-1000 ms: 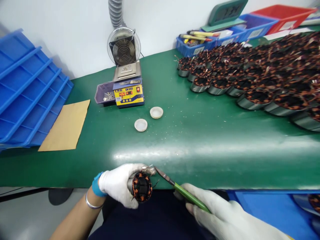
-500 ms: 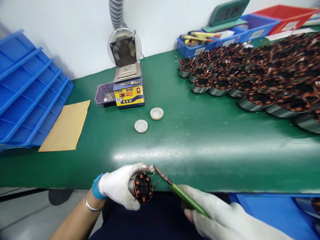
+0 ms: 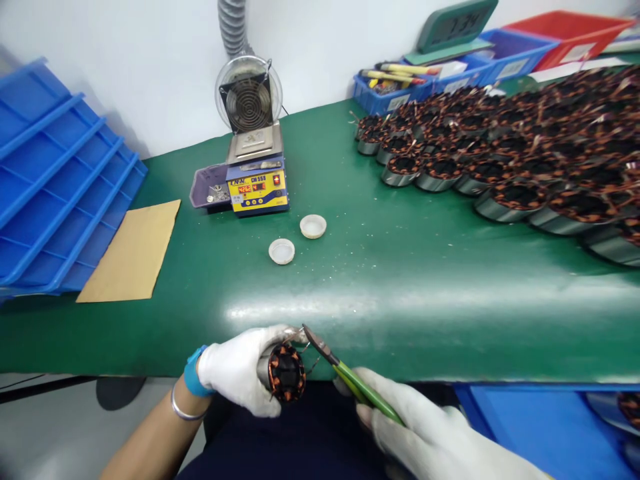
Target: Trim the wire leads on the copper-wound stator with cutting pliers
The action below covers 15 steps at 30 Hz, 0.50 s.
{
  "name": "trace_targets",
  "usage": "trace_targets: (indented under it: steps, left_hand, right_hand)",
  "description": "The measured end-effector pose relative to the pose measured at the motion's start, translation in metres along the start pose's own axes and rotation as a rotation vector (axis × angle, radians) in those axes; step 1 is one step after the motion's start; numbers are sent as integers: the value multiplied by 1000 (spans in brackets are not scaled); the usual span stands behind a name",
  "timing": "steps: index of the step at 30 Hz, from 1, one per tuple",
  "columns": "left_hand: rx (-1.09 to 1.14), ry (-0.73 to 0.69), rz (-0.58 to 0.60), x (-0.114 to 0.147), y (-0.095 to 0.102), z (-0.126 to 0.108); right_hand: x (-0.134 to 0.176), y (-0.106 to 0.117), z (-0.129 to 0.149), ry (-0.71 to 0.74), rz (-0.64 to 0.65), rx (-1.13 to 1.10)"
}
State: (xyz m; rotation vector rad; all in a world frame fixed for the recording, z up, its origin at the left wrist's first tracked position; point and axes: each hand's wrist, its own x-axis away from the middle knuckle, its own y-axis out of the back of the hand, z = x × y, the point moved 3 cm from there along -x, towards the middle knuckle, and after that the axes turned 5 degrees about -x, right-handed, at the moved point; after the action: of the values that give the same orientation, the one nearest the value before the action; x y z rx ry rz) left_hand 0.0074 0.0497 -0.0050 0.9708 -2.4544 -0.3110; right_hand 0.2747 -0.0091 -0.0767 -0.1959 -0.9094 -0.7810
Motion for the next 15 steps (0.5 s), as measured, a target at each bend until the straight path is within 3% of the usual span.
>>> trace_targets:
  steps: [4,6,10,12,15]
  left_hand:
    - [205,5,-62,1,-6,4]
    - [490,-64,-114,2,-9,6]
    - [1152,-251,-129,9,-13,5]
    - [1219,-291,-220,13,-13,6]
    - [1143,-277,-410,15,-12,9]
  right_hand:
    - [-3,-4,0,1,16,-71]
    - [-7,-1,-3,79,0,-166]
    - [-15,-3,4,313,195,-468]
    - [-22,-9,8,336,264,-502]
    - [-38,-21,11,375,277,-560]
